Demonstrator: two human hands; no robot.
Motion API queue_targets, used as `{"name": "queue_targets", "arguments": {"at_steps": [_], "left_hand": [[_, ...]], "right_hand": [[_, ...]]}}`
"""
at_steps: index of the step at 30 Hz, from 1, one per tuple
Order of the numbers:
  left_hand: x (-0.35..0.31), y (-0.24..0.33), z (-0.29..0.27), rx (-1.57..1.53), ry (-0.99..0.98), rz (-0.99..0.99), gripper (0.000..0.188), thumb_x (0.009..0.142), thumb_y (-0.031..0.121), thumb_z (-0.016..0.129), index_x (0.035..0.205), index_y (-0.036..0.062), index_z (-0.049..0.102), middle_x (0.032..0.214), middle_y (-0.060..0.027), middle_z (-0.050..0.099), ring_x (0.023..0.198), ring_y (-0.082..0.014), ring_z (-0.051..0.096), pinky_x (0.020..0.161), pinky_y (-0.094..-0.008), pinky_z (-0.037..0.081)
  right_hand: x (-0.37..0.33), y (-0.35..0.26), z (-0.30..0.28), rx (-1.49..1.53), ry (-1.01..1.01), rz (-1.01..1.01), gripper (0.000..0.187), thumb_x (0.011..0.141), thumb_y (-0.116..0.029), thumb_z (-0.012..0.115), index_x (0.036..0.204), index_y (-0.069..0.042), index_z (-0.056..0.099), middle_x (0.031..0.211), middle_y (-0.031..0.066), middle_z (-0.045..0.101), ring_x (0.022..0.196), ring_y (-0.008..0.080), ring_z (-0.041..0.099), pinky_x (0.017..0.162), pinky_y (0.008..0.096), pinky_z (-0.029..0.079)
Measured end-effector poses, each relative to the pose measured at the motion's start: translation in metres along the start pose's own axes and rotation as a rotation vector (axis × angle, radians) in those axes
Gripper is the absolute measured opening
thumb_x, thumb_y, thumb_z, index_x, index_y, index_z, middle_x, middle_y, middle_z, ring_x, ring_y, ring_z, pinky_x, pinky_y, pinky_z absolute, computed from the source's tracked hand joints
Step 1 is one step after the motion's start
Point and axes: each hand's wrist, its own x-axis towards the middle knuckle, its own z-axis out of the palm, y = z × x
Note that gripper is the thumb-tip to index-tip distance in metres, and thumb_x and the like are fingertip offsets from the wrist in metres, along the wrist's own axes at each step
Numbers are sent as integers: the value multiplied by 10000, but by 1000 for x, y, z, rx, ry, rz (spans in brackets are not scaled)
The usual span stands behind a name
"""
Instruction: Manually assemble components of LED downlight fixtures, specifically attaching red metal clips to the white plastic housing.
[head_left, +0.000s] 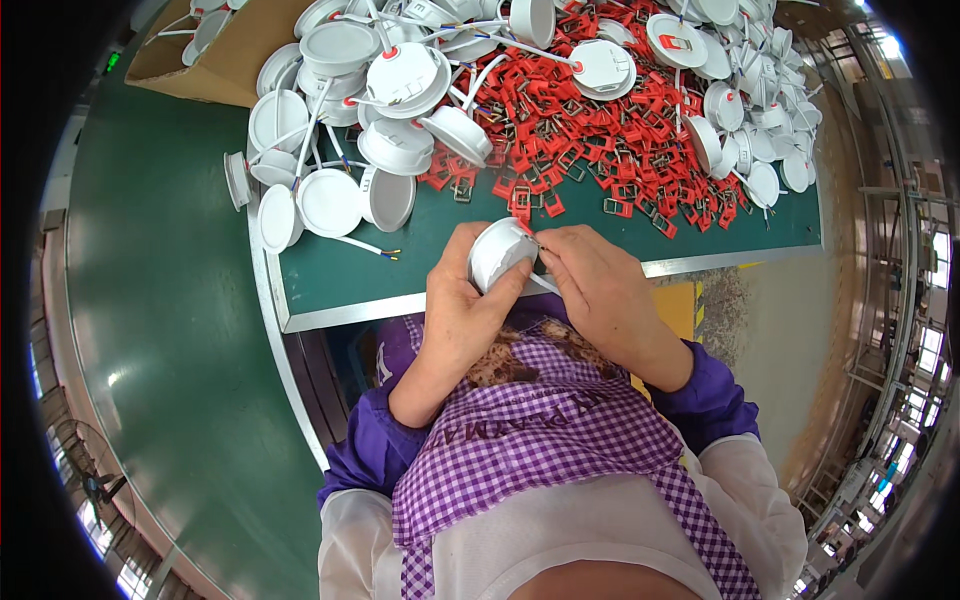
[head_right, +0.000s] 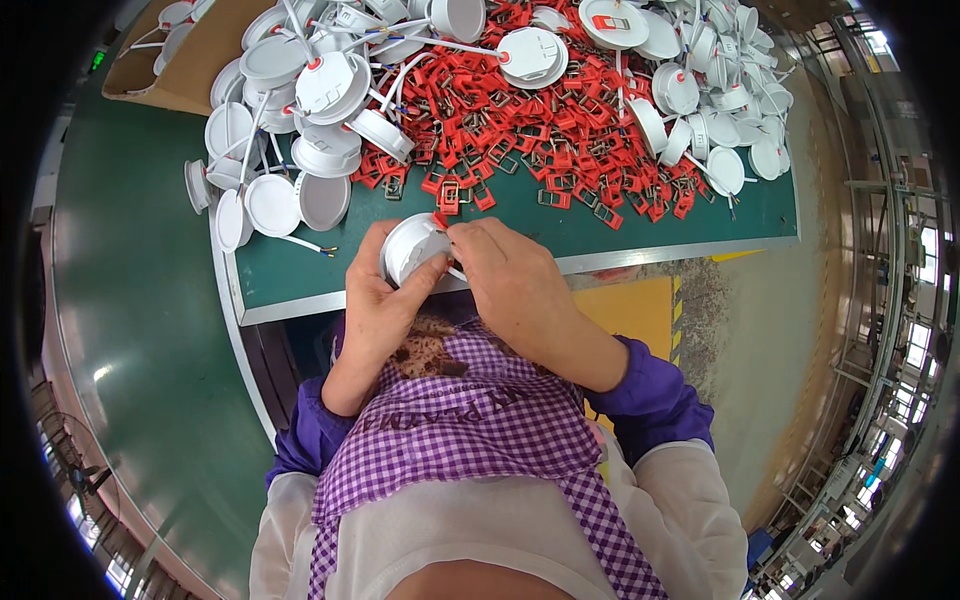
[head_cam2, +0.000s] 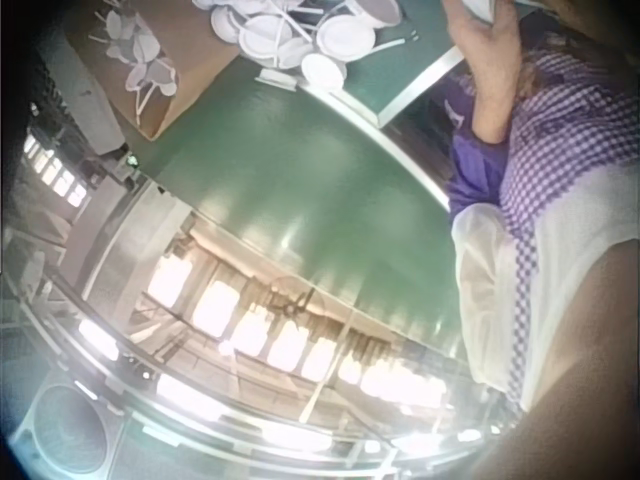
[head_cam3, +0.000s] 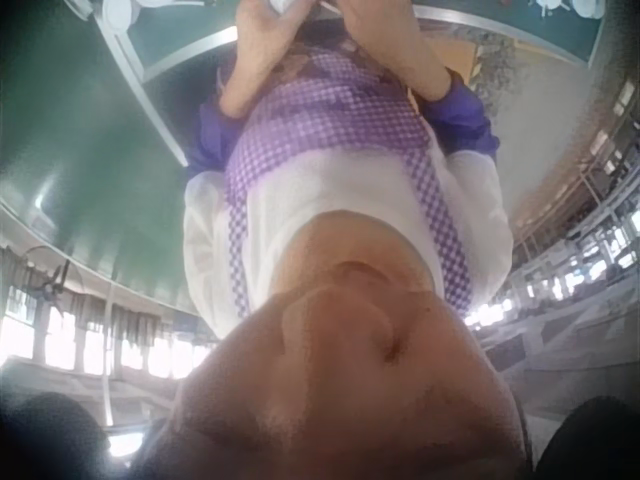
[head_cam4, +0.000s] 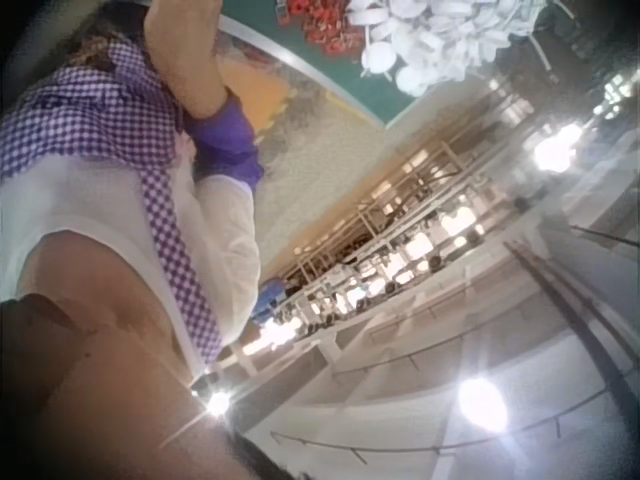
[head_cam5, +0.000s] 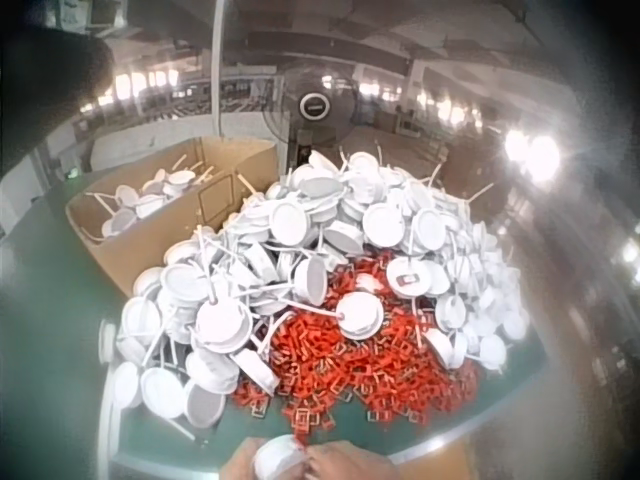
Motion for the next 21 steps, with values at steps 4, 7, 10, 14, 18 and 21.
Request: {"name": "queue_targets", "arguments": {"at_steps": [4,7,10,14,18,21], "left_hand": [[1,-2,-1,74,-8,11,269,839,55,702,1069,8,570,883,-96,662,808,-138,631,715,-290,509],[3,2,-1,185,-27,36,281,825,69,705,1069,16,576,885,-135,665,801,-193,660,710,-316,516],[6,1,-3,246,-42,87,290,816,75,708,1072,24,581,885,-153,661,800,-232,674,705,-330,518],[7,6,-6,306,-99,99,252,851,50,709,1066,5,585,881,-57,647,816,-104,591,720,-273,495],[-1,6,-9,279,-176,95,268,848,49,713,1084,9,594,891,-53,650,815,-102,590,721,-258,486],[-10,1,-5,142,-128,19,277,842,51,721,1091,11,607,906,-53,649,827,-102,589,733,-248,480]], "right_hand": [[-3,0,5,-45,30,-15,212,845,22,573,1057,29,567,896,156,612,764,328,637,651,396,528],[-6,-2,7,-71,32,20,204,843,26,575,1047,24,571,891,155,610,767,321,640,648,381,530],[-7,-2,12,-60,88,18,176,854,14,584,1030,16,577,887,155,610,765,317,641,643,375,529],[-8,-3,10,-24,112,57,148,869,-2,593,1015,10,579,893,156,615,762,323,639,642,379,526],[-11,-10,1,23,63,120,120,878,-10,595,995,2,578,906,156,624,765,328,634,654,383,525],[-24,-12,11,23,67,118,121,872,-17,601,989,-1,579,896,149,622,774,321,634,668,385,525]]}}
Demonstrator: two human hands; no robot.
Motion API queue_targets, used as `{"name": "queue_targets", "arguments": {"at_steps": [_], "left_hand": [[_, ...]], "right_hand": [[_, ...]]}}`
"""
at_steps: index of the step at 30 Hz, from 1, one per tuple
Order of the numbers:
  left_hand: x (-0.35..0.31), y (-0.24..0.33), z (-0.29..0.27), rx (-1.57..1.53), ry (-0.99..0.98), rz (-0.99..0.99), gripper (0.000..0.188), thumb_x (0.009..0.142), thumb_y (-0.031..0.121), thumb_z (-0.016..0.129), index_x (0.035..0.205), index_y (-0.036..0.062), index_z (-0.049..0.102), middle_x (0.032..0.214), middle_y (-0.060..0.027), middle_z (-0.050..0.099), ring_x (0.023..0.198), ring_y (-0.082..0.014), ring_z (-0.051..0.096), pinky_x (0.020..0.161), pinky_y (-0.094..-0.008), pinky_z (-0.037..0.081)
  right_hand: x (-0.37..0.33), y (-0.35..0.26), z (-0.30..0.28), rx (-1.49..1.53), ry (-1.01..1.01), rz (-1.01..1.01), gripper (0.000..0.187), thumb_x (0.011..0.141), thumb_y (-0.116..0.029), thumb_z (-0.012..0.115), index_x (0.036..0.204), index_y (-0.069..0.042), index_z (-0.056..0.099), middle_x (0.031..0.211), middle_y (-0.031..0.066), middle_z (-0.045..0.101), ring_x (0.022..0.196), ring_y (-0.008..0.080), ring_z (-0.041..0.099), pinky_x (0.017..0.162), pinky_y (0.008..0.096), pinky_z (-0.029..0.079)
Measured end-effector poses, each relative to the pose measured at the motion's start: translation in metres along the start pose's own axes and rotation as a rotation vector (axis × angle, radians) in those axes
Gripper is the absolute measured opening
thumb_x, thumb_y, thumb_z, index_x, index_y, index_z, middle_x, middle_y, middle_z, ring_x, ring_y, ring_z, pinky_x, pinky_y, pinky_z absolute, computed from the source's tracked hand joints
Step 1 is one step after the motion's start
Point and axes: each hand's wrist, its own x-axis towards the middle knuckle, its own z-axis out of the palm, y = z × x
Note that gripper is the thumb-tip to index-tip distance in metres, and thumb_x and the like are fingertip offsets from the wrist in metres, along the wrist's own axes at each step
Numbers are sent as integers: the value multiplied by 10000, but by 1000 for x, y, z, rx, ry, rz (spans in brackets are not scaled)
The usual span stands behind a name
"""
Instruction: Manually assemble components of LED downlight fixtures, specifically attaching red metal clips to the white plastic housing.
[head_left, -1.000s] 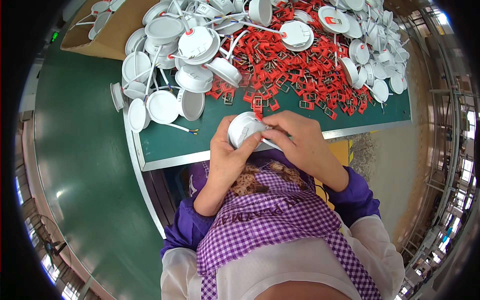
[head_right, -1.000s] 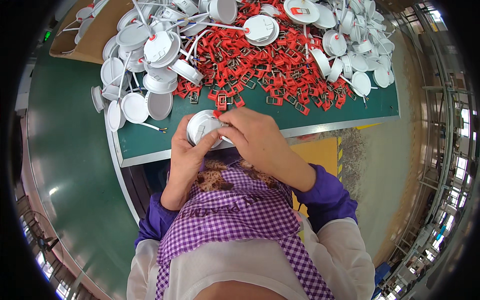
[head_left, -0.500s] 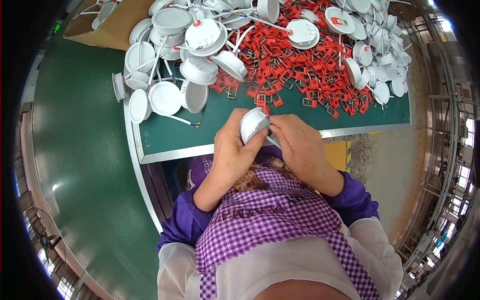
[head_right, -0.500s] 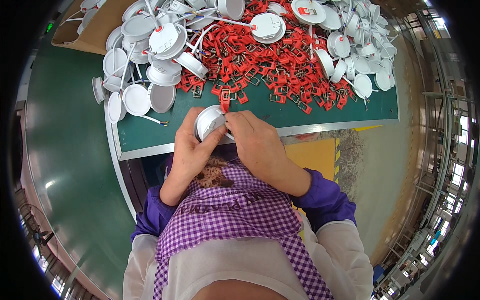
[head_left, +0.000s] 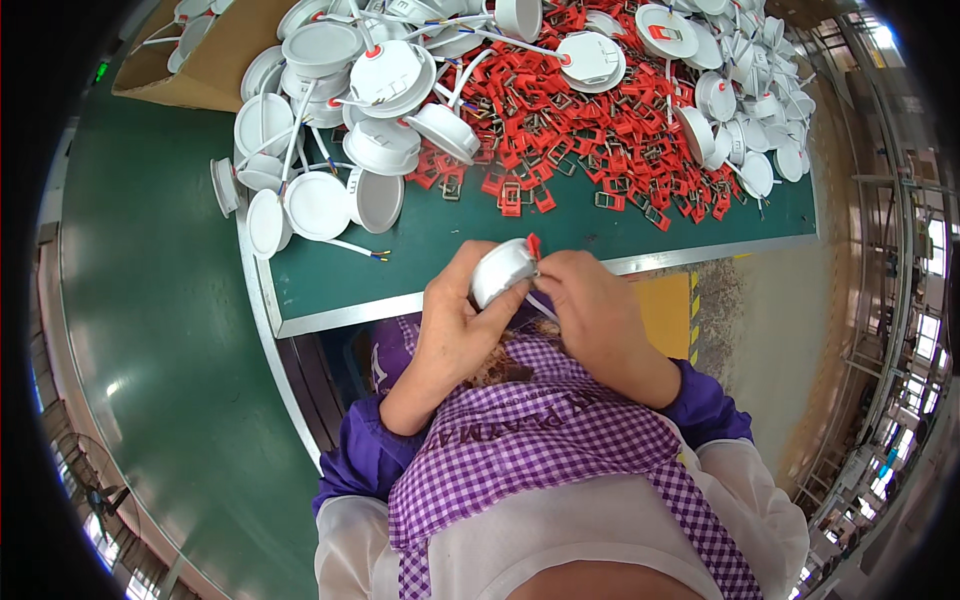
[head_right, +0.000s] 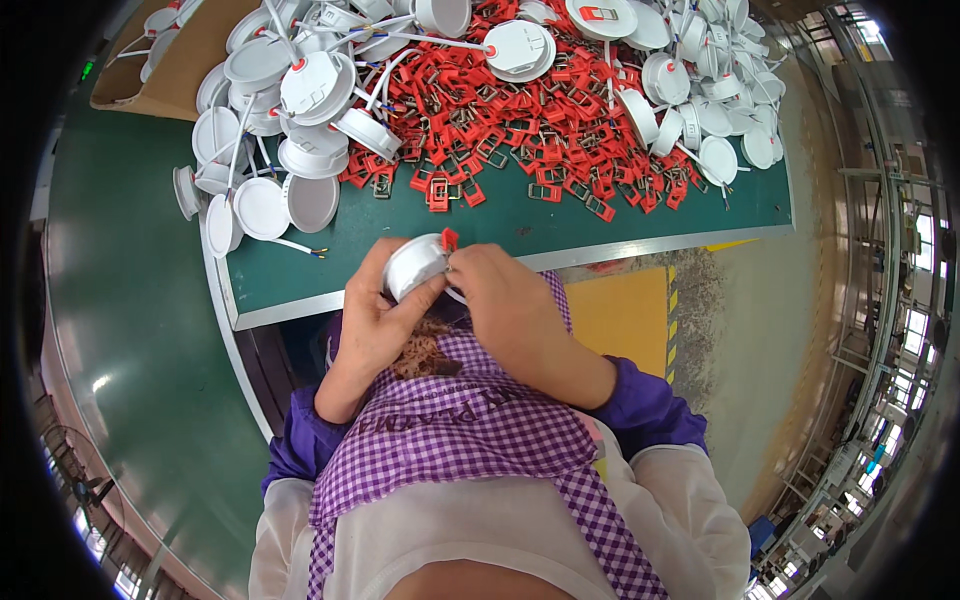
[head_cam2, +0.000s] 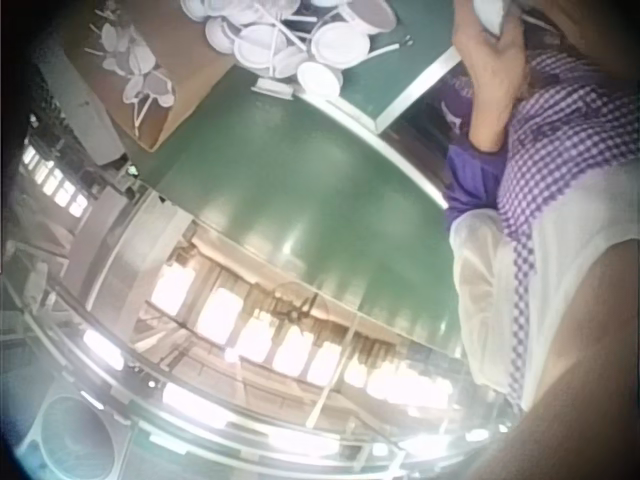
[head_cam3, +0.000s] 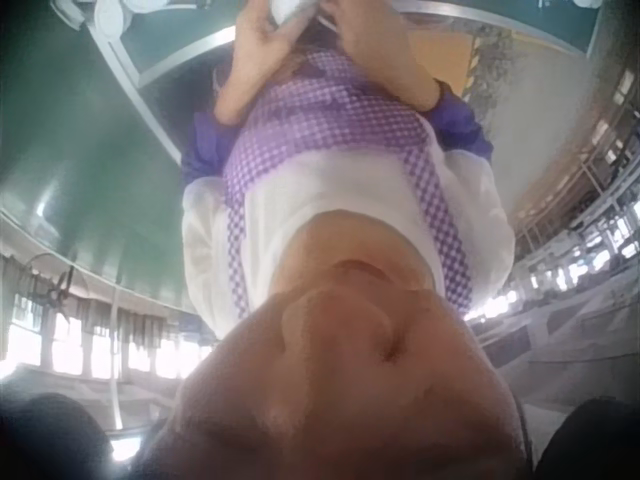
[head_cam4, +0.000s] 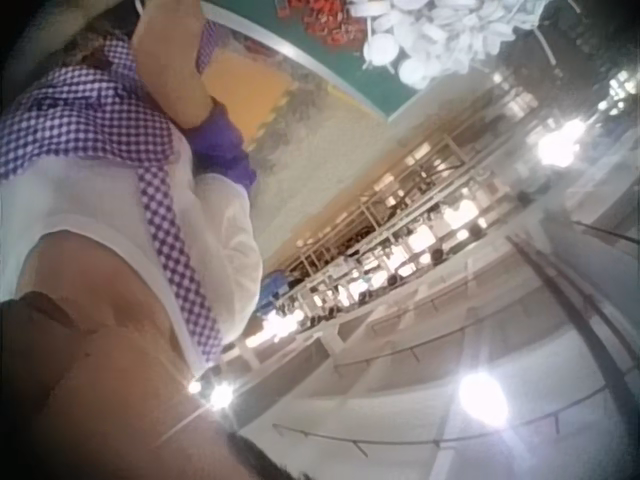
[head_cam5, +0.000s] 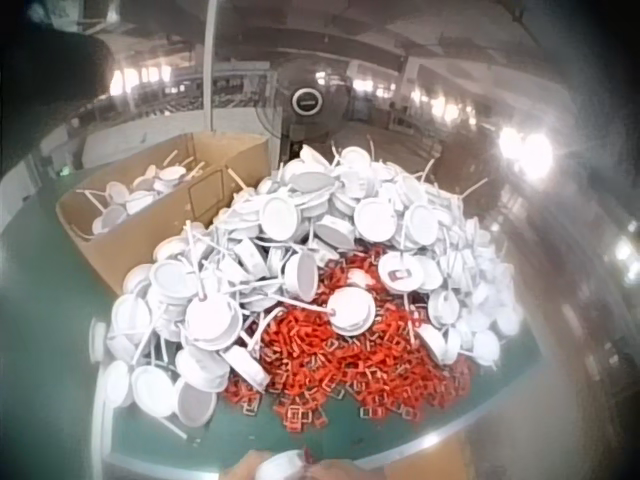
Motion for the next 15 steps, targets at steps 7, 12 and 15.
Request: {"name": "queue_targets", "arguments": {"at_steps": [7,12,15], "left_hand": [[-18,8,8,-32,-249,167,297,823,39,739,1087,15,605,958,-67,656,842,-94,593,731,-264,495],[-8,5,-1,-268,-32,-115,295,858,55,726,1118,15,592,964,-26,641,831,-70,581,715,-225,483],[-6,9,1,-287,9,-155,277,870,62,719,1110,8,591,929,-18,638,826,-66,575,707,-220,475]], "right_hand": [[17,19,-18,-41,16,53,185,855,-14,631,1032,7,583,965,167,638,816,309,657,696,357,541],[11,12,-19,368,151,181,157,849,4,653,1000,9,608,917,137,660,811,237,681,680,325,549],[10,10,-20,267,95,151,158,850,3,656,1005,9,621,874,128,664,793,231,683,670,320,547]]}}
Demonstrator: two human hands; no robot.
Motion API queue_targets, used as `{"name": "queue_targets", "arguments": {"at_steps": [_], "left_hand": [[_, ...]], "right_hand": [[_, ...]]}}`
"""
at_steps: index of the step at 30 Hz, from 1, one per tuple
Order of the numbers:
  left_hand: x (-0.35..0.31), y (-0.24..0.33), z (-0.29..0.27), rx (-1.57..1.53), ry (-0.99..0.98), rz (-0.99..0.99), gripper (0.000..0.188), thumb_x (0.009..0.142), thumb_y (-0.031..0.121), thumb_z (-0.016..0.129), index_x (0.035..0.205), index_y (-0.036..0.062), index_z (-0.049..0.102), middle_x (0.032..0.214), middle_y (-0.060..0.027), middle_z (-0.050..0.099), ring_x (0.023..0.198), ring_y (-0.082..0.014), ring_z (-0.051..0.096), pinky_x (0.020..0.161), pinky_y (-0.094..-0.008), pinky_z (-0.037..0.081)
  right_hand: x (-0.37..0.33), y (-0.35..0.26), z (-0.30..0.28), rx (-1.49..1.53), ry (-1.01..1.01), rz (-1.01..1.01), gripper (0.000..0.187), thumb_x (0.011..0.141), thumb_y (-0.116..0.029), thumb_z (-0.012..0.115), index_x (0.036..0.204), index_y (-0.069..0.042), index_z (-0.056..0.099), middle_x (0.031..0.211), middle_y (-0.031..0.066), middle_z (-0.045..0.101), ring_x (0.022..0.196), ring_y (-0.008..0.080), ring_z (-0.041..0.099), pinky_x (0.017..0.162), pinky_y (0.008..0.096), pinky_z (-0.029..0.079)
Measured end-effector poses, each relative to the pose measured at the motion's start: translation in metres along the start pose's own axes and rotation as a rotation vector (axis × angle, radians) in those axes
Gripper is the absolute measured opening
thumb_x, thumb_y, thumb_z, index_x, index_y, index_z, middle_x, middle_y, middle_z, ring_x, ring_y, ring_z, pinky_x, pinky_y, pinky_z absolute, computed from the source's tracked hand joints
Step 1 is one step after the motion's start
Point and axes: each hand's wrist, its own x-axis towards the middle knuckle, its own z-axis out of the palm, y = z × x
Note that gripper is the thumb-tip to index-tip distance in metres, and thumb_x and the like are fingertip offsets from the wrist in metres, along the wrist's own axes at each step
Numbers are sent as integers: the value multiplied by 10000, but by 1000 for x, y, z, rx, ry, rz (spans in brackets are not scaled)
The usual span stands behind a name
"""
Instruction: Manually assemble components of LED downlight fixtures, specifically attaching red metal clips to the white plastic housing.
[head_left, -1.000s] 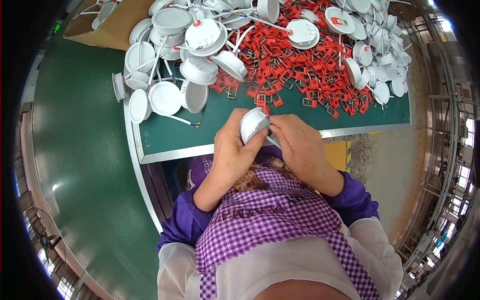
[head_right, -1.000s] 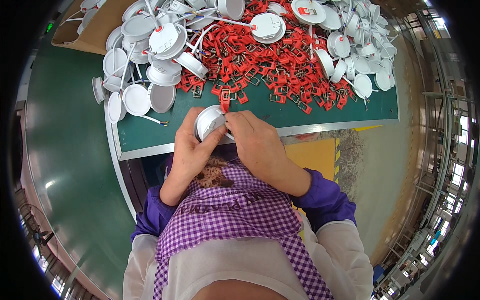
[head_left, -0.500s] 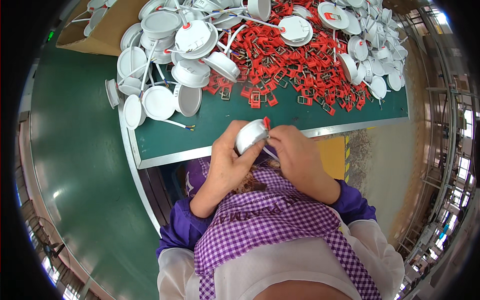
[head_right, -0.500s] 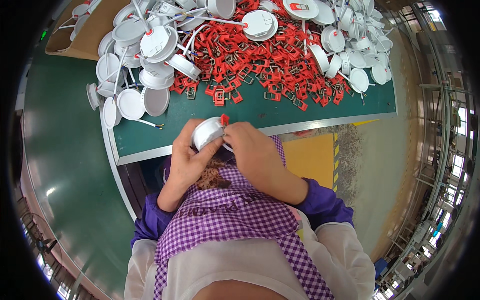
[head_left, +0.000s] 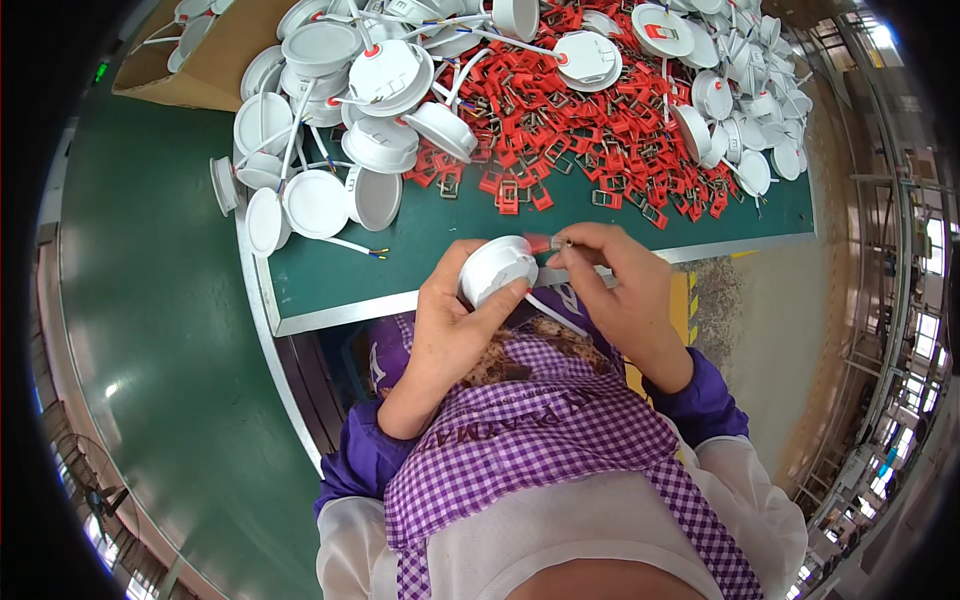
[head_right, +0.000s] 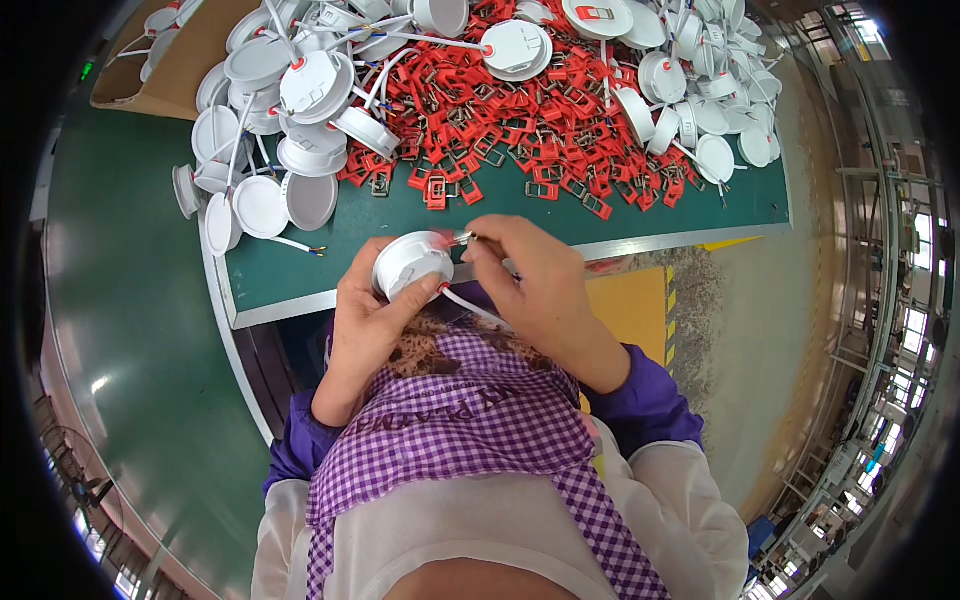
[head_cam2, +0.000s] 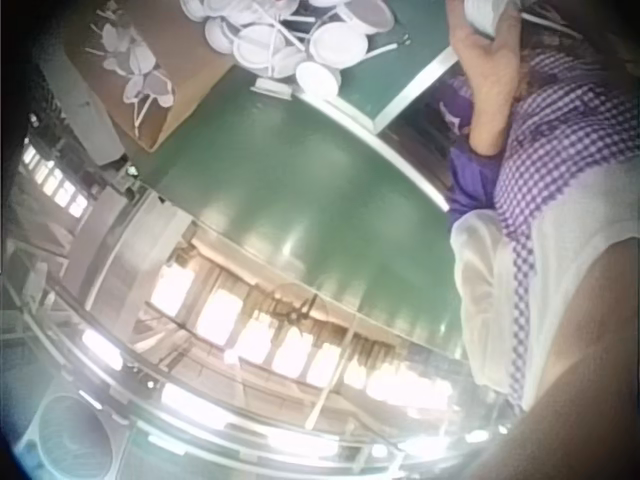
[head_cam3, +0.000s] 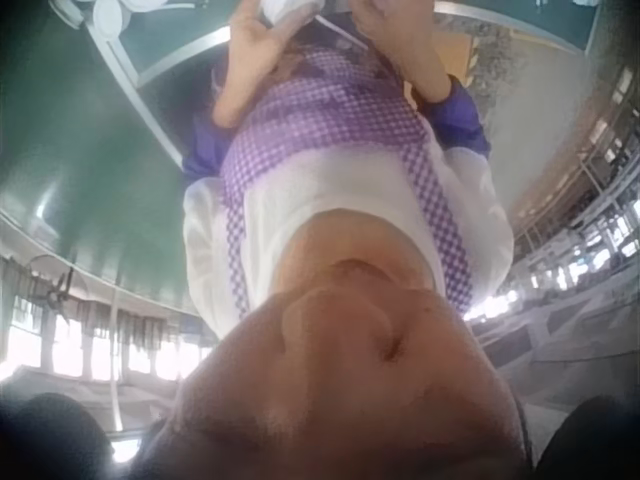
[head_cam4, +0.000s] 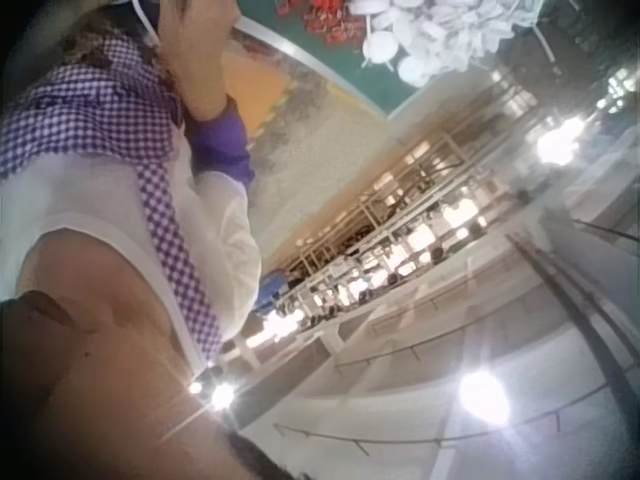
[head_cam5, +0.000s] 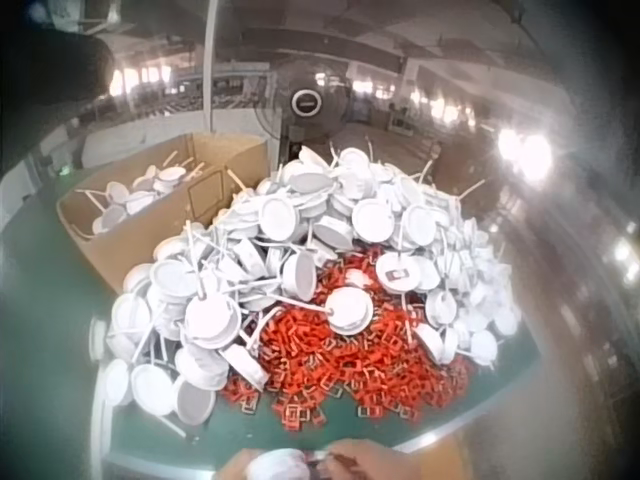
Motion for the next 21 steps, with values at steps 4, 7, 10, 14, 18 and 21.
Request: {"name": "queue_targets", "arguments": {"at_steps": [4,7,10,14,18,21], "left_hand": [[3,-3,1,30,28,54,255,877,54,706,1101,10,592,918,-16,637,825,-71,576,722,-225,472],[4,-4,2,4,50,39,235,878,36,691,1087,6,587,918,-26,638,824,-78,575,735,-231,470],[7,-3,3,118,64,125,227,875,24,683,1077,-2,581,919,-42,642,832,-83,580,732,-238,476],[9,-1,7,138,96,151,222,878,29,681,1070,-9,577,896,-57,647,831,-88,589,725,-249,488],[11,-2,6,125,105,159,215,884,39,677,1067,-12,575,884,-65,654,820,-90,595,716,-253,495],[11,-3,6,139,112,171,216,885,42,676,1069,-14,575,891,-70,659,817,-98,601,713,-258,499]], "right_hand": [[-1,1,7,-107,-34,-112,161,858,-6,639,1018,6,632,874,136,661,777,267,670,665,324,543],[-1,2,9,-167,-109,-202,187,849,2,626,1036,6,624,903,140,657,784,286,659,665,338,542],[-7,2,16,-222,-110,-213,226,829,19,622,1055,15,611,934,146,651,803,292,659,675,352,547],[-6,1,23,-330,-5,-342,261,821,24,621,1081,25,602,957,158,647,809,303,660,679,356,551],[-4,4,22,-353,52,-353,255,833,32,608,1088,36,613,985,172,649,827,312,663,688,354,553],[-2,3,19,-268,-3,-275,230,855,23,599,1083,37,622,995,180,652,834,316,664,693,361,551]]}}
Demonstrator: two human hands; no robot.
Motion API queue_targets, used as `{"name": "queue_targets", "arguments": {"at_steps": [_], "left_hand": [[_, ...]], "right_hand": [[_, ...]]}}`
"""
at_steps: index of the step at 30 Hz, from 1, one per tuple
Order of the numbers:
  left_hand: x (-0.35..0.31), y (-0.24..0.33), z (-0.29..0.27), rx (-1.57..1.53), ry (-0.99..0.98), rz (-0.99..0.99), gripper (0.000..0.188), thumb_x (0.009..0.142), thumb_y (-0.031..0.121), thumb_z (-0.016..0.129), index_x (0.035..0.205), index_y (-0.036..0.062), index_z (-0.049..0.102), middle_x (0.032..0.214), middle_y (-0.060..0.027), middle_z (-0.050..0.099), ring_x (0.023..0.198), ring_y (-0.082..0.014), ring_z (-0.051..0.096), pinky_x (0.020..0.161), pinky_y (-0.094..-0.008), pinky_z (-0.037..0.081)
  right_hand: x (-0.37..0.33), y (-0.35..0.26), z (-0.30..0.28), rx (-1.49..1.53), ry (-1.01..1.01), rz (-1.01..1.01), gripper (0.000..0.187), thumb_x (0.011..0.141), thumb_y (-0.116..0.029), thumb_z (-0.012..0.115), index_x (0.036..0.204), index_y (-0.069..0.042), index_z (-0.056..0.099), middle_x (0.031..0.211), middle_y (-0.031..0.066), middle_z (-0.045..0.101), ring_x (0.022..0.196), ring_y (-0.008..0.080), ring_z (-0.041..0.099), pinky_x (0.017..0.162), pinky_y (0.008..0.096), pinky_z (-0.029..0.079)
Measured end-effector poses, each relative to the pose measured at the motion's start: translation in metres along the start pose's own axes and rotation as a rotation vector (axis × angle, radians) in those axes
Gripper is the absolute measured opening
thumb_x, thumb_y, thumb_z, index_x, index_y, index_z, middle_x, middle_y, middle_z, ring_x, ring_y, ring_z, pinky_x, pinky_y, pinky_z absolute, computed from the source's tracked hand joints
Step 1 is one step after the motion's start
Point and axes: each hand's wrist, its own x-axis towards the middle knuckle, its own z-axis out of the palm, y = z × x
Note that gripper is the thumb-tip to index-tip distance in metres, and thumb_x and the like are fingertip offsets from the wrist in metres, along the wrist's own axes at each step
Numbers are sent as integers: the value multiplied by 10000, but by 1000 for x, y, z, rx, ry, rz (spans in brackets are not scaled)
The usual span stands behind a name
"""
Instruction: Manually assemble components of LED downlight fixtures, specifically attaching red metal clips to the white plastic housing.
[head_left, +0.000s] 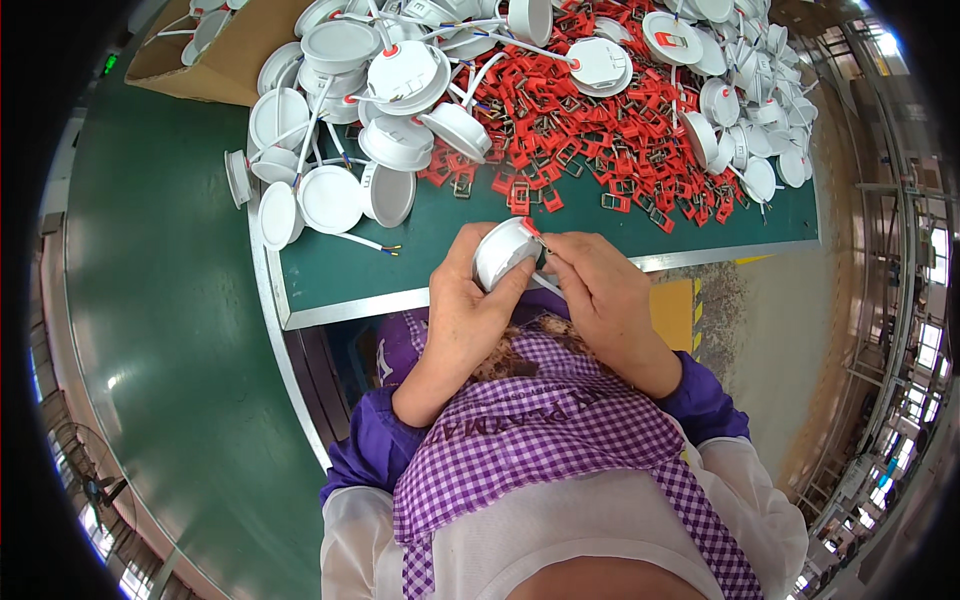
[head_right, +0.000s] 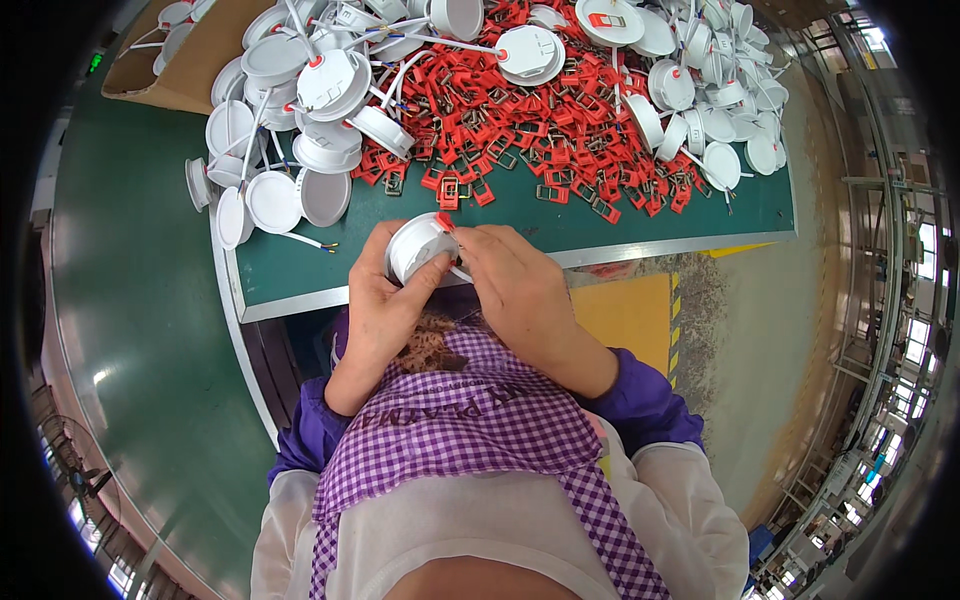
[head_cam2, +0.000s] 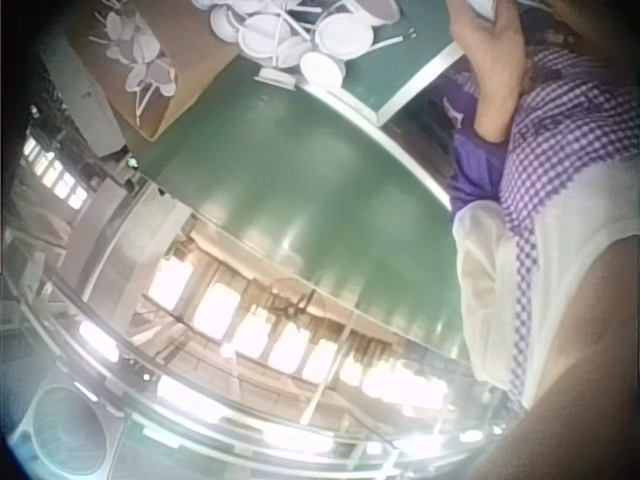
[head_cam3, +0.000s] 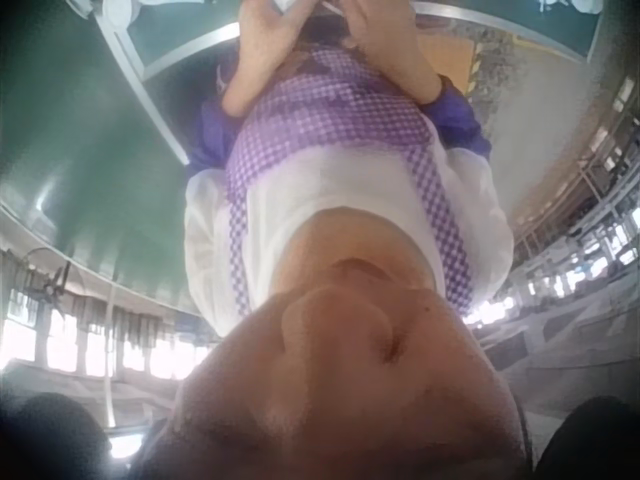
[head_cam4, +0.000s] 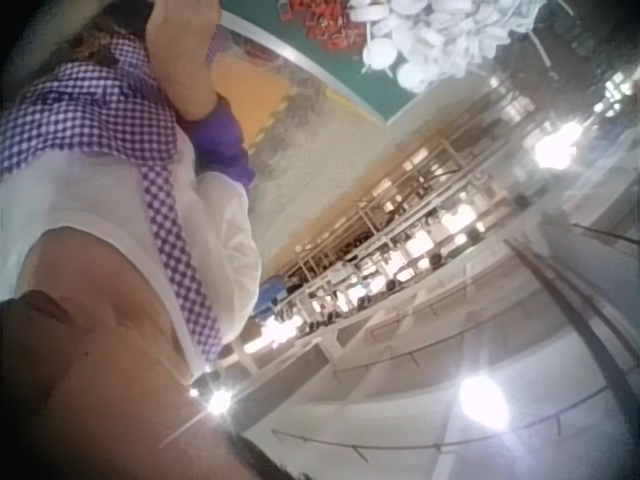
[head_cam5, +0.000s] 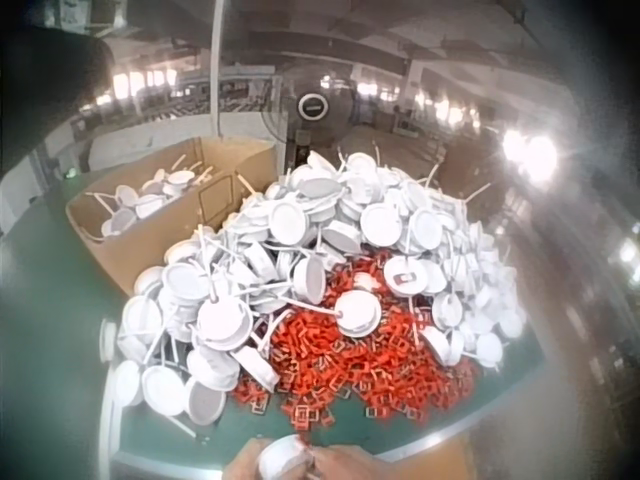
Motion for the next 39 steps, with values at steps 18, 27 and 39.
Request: {"name": "queue_targets", "arguments": {"at_steps": [18,27,39], "left_hand": [[9,3,-14,111,-131,36,229,846,54,698,1047,15,597,868,-95,651,787,-127,613,692,-285,496],[-6,8,-17,121,-168,36,243,845,44,715,1060,16,606,912,-62,661,823,-108,611,707,-262,491],[-11,10,-28,-22,-178,-94,319,819,71,763,1098,22,616,923,-13,638,836,-81,590,746,-243,481]], "right_hand": [[14,7,-6,353,-161,378,329,843,-37,670,1163,-25,595,1013,142,659,843,243,672,715,324,545],[19,1,-19,392,-309,375,537,793,-57,755,1293,-19,564,1087,133,691,923,170,676,799,285,530],[43,23,-27,632,-594,504,455,747,-61,782,1179,-37,643,1004,102,702,791,112,633,733,264,514]]}}
